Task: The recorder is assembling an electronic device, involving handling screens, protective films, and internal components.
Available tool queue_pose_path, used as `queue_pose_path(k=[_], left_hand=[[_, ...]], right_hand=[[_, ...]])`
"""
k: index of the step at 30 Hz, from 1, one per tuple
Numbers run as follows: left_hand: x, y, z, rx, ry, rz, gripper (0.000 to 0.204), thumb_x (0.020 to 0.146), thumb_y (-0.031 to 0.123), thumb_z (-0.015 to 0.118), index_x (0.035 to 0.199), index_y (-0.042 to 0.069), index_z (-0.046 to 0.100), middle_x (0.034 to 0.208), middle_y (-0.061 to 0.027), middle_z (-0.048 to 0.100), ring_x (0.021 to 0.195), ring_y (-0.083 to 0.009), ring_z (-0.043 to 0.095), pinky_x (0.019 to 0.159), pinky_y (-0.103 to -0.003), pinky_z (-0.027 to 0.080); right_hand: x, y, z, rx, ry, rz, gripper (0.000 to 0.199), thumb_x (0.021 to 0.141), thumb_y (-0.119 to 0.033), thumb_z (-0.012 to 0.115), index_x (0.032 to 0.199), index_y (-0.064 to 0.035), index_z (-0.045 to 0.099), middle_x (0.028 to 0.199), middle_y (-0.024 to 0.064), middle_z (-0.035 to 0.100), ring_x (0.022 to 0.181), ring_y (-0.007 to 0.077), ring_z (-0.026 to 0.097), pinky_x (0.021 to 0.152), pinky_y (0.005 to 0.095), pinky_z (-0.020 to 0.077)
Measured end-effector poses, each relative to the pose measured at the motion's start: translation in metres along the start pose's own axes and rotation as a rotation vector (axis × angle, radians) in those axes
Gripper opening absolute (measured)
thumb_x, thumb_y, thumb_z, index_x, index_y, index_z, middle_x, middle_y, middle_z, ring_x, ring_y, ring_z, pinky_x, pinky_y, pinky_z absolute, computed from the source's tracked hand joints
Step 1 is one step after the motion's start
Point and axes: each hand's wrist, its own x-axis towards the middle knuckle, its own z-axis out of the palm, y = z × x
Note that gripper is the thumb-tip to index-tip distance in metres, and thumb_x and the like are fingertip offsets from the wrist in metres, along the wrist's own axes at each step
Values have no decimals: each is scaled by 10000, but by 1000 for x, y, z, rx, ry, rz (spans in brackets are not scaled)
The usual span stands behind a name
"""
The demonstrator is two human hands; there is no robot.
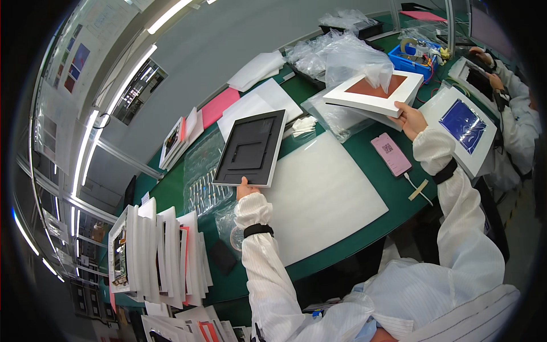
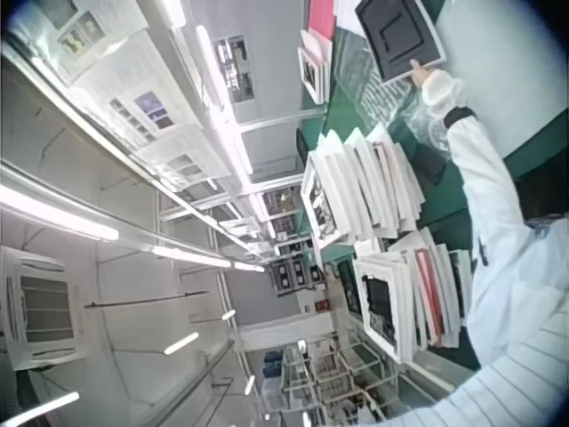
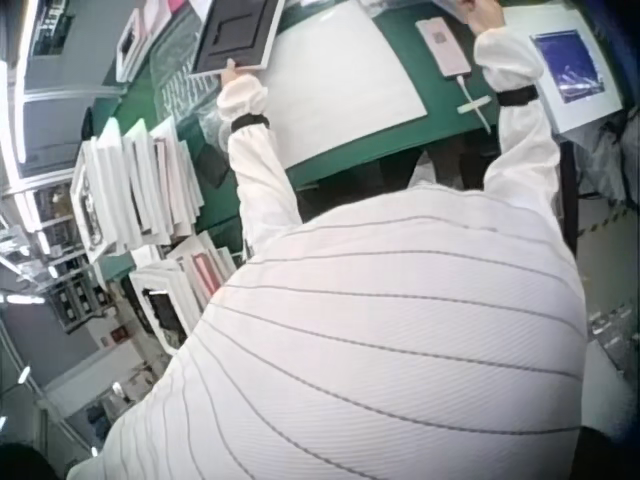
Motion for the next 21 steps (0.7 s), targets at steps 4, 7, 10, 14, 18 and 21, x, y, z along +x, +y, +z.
queue_pose_path(k=[4, 7, 10, 14, 18, 21], left_hand=[[-36, 18, 22, 229, 206, 241, 399, 811, 39, 613, 1166, -58, 460, 1025, -111, 566, 856, -166, 538, 727, -250, 446], [-68, 22, 34, 259, -64, 537, 468, 792, -2, 619, 1208, -58, 412, 1055, -130, 551, 889, -172, 549, 773, -269, 463], [-128, 22, 66, 172, -544, 205, 438, 858, 94, 577, 1217, -64, 384, 1088, -186, 534, 998, -262, 566, 865, -339, 489], [-199, 2, 87, 172, -748, -296, 504, 903, 299, 520, 1193, -92, 391, 1129, -215, 515, 1025, -305, 552, 879, -381, 468], [-253, -31, 60, 210, -888, -232, 420, 905, 159, 516, 1234, -37, 343, 1157, -142, 515, 1013, -241, 542, 880, -385, 438], [-268, -55, 36, 50, -802, -235, 419, 901, 95, 501, 1259, -4, 307, 1187, -138, 480, 1066, -235, 501, 924, -388, 403]], right_hand=[[-41, -43, -8, -75, -68, 32, 430, 820, -134, 605, 1119, 103, 405, 1041, 155, 513, 970, 219, 561, 823, 291, 530], [-86, -69, -2, -264, -82, -40, 381, 826, -204, 603, 1060, 73, 489, 962, 129, 569, 891, 173, 591, 773, 265, 534], [-133, -94, 0, -377, -179, -80, 391, 814, -255, 592, 1040, 56, 517, 901, 102, 601, 833, 142, 606, 750, 275, 534], [-178, -112, 15, -518, -194, -84, 382, 769, -288, 590, 1003, 11, 552, 871, 78, 612, 721, 125, 614, 702, 275, 523], [-187, -116, 33, -672, -464, 4, 424, 764, -272, 595, 1056, 31, 541, 870, 60, 601, 751, 112, 600, 669, 238, 497], [-198, -109, 57, -796, -583, -26, 432, 766, -273, 596, 1068, 32, 546, 885, 60, 593, 792, 110, 591, 691, 235, 489]])
